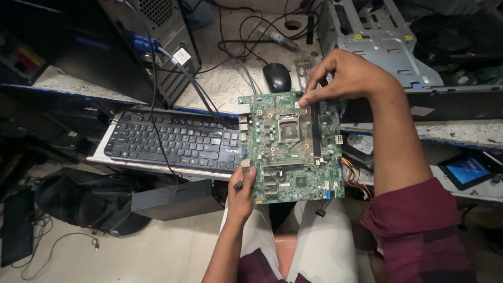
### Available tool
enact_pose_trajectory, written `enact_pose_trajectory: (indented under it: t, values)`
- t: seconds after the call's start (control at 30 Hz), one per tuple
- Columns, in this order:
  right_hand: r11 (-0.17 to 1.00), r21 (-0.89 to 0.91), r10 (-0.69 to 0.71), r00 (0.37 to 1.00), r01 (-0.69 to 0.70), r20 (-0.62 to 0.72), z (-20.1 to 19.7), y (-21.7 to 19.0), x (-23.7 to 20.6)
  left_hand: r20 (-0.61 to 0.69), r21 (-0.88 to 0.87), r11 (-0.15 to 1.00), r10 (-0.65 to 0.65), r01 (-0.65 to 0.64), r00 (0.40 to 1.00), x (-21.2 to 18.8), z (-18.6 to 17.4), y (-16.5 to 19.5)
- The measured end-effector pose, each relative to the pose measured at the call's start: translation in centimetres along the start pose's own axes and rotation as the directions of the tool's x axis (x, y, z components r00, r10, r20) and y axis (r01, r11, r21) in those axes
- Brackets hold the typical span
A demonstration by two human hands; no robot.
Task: The person types on a keyboard, then picks up a motherboard and uses a screwdriver to remove a component. They continue to manipulate the motherboard and other computer parts on a cluttered workbench.
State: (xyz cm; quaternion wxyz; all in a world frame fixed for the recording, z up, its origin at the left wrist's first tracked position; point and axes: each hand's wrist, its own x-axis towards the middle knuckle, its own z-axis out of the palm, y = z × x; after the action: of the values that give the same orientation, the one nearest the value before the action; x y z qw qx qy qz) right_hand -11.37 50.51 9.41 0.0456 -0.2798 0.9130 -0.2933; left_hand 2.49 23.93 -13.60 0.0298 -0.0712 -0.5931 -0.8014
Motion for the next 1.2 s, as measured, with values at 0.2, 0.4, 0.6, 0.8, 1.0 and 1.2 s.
enact_pose_trajectory:
  t: [0.2,0.4,0.6,0.8,1.0,1.2]
  values:
    - [0.996,-0.070,0.048,0.997,-0.052,-0.058,0.4,0.1,0.1,0.001,0.004,1.000,0.011,-0.011,1.000,0.0,0.1,0.3]
    - [0.993,-0.100,0.049,0.996,-0.056,-0.077,0.4,-0.7,-0.1,0.008,-0.011,1.000,0.013,-0.013,1.000,-0.1,0.0,0.0]
    - [0.895,-0.439,-0.143,0.881,-0.080,-0.451,1.7,-1.0,-1.2,-0.007,0.048,0.998,0.034,-0.034,0.999,0.1,-0.1,-0.5]
    - [0.831,-0.555,-0.370,0.697,-0.047,-0.614,5.5,-1.0,-5.2,-0.012,0.065,0.997,0.050,-0.049,0.999,0.1,0.0,-0.3]
    - [0.899,-0.425,-0.273,0.621,-0.108,-0.735,12.8,-1.8,-10.4,-0.030,0.017,1.000,0.005,-0.005,1.000,0.0,0.0,-0.7]
    - [0.917,-0.365,-0.185,0.639,-0.161,-0.747,12.6,-1.5,-10.5,-0.024,0.031,0.999,0.011,-0.011,1.000,-0.1,-0.2,-0.6]
